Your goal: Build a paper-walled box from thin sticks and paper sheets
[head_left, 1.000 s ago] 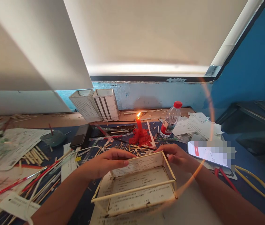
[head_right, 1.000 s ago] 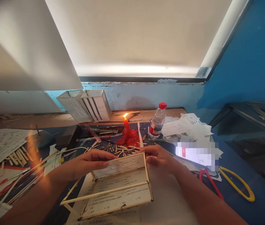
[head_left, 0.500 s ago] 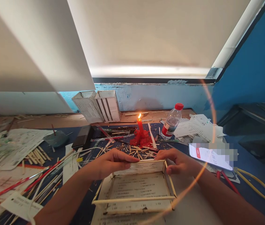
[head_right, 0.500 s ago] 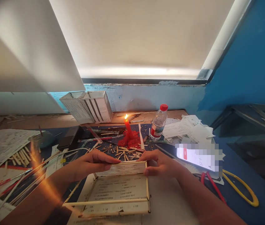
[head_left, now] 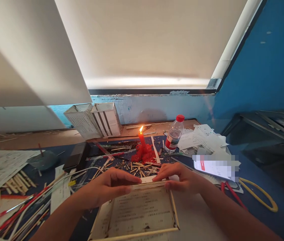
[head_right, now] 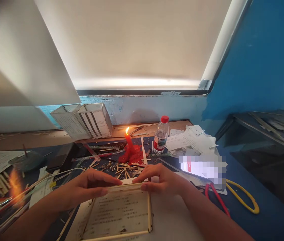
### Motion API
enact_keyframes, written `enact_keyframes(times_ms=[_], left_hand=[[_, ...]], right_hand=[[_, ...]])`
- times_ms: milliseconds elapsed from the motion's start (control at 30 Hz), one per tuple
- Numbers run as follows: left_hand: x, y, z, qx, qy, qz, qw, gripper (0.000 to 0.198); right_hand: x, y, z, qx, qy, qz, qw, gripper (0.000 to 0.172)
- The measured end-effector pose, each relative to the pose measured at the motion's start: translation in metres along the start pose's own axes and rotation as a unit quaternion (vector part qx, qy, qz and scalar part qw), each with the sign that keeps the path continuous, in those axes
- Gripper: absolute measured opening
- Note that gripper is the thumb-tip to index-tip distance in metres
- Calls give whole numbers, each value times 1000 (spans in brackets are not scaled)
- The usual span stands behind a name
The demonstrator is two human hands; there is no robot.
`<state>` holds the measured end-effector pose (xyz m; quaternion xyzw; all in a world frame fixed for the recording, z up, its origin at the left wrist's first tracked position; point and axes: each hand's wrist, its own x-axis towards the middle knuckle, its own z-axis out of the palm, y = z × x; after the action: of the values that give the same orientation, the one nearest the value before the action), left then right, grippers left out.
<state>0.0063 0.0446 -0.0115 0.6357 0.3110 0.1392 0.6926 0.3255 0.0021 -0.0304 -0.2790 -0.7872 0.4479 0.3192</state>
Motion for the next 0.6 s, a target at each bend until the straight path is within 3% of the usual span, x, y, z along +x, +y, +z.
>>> enact_keyframes(times_ms=[100, 167, 233, 300, 400, 467, 600], left_hand=[[-3, 3, 0, 22, 8, 6, 1000, 30], [-5, 6, 0, 59, 42, 12, 997, 27], [-10, 7, 1, 108, 100, 20, 989, 30], [-18, 5, 3, 156, 178, 27, 971, 35], [-39, -7, 5, 215, 293, 31, 931, 41], [-59, -24, 6, 266, 355, 35, 895, 44], [-103, -78, -1, 424, 429, 38, 797, 50]], right_hand=[[-7, -11, -18, -39, 23, 11, 999, 35], [-18, -18, -38, -57, 68, 52, 995, 42], [-31, -21, -59, -68, 160, 100, 980, 49], [-45, -19, -74, -95, 282, 132, 946, 46], [-62, -4, -77, -151, 392, 169, 892, 47], [-67, 7, -70, -181, 396, 182, 882, 49], [-60, 16, -46, -297, 268, 178, 899, 43]])
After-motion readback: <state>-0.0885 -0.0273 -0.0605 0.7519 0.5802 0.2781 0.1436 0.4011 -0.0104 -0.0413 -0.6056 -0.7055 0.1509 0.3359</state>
